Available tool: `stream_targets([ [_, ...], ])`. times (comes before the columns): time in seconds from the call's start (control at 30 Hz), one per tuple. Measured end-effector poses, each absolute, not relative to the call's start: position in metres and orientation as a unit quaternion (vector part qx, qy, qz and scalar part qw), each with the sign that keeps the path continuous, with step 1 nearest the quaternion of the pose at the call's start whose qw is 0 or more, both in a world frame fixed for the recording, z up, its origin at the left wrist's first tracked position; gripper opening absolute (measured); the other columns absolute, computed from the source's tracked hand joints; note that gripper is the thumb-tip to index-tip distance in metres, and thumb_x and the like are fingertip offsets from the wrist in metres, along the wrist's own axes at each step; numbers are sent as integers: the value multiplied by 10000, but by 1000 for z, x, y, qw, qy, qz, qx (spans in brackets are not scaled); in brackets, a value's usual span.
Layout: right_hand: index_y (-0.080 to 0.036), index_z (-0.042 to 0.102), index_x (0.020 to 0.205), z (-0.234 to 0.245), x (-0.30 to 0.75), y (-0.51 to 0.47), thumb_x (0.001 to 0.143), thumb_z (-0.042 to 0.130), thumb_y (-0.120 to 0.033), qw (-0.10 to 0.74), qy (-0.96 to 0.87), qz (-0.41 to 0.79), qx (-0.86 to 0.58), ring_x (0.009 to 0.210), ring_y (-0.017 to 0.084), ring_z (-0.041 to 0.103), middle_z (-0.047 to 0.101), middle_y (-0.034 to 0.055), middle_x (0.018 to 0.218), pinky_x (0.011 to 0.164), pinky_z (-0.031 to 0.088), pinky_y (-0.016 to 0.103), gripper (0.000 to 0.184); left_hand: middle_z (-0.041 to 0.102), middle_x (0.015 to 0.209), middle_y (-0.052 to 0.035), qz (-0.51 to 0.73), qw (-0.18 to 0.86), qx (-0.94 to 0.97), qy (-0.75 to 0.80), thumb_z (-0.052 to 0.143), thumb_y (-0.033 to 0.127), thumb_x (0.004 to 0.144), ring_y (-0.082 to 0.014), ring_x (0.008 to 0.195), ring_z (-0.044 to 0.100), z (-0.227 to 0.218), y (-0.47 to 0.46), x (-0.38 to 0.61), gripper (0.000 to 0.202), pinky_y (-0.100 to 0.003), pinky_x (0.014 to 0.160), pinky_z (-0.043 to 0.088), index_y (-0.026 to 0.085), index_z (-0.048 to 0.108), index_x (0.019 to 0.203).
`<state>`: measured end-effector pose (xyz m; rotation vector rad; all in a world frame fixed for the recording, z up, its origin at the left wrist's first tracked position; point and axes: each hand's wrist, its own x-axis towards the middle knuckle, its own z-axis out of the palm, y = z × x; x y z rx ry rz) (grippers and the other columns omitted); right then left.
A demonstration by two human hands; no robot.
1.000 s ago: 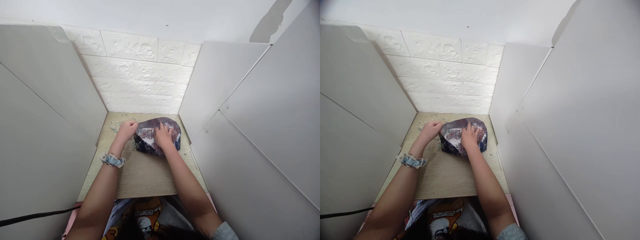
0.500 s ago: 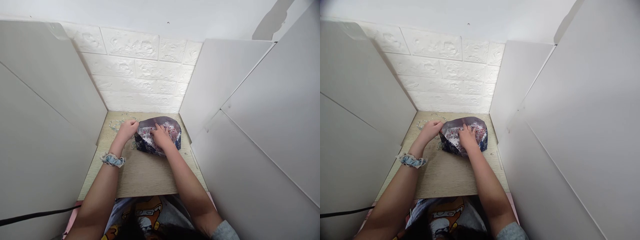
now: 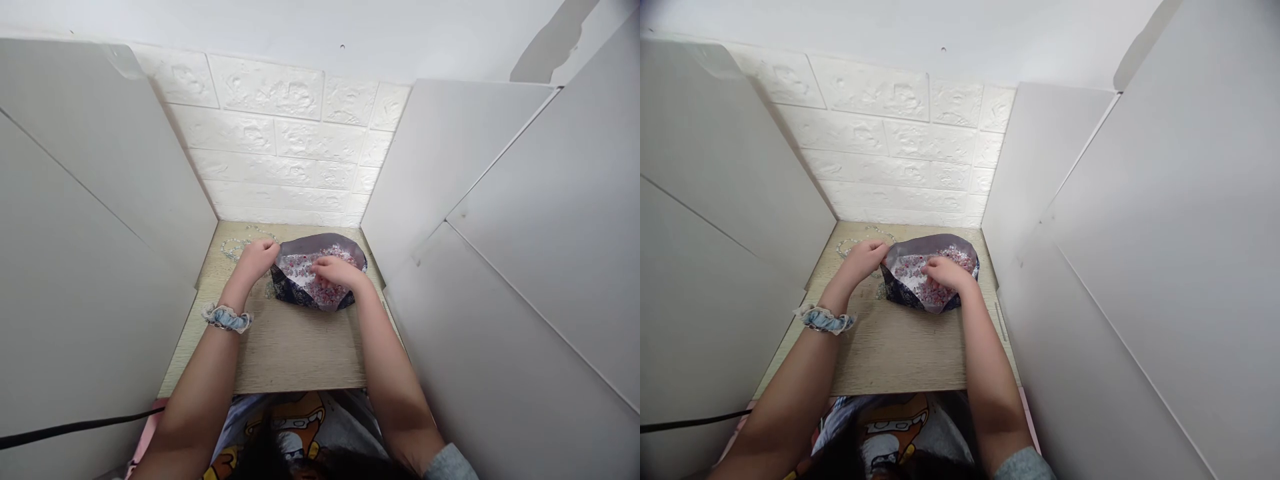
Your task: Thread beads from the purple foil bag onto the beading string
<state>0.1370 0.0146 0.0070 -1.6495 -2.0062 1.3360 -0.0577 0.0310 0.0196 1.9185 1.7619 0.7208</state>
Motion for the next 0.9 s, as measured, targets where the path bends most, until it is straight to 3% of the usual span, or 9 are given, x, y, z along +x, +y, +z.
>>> stream_targets([
  [0.07, -151, 565, 818, 7, 136, 12, 782, 405, -268, 23, -644, 559, -521, 544, 120, 560, 624, 41, 684, 538, 440, 237, 202, 482, 508, 10, 262, 212, 693, 637, 361, 272, 687, -122, 508, 407, 20, 31, -57, 237, -246, 484, 254, 168, 452, 495],
  [0.13, -153, 559, 778, 5, 134, 11, 762, 424, -237, 0, -620, 594, -512, 522, 113, 556, 612, 28, 636, 516, 437, 223, 160, 491, 511, 9, 263, 207, 693, 638, 362, 269, 685, -126, 527, 421, 20, 31, -57, 237, -244, 492, 259, 168, 456, 493],
  [0.37, -164, 564, 898, -7, 138, 22, 750, 383, -149, 102, -672, 502, -535, 649, 79, 542, 623, 27, 872, 567, 423, 169, 234, 498, 514, 6, 260, 208, 693, 640, 360, 265, 685, -131, 538, 423, 20, 31, -57, 239, -246, 505, 255, 167, 460, 491],
  [0.53, -183, 585, 900, -17, 139, 29, 687, 353, -78, 167, -703, 367, -586, 845, 120, 544, 610, 16, 976, 712, 412, 198, 332, 479, 521, 3, 257, 192, 697, 641, 359, 265, 689, -127, 541, 400, 22, 29, -54, 237, -247, 507, 236, 164, 453, 496],
  [0.9, -184, 602, 861, -5, 139, 25, 669, 283, -27, 275, -730, 211, -588, 945, 108, 490, 561, 20, 1003, 852, 349, 200, 405, 445, 511, 7, 244, 190, 703, 640, 351, 255, 691, -120, 518, 370, 24, 27, -53, 220, -251, 501, 212, 168, 417, 501],
])
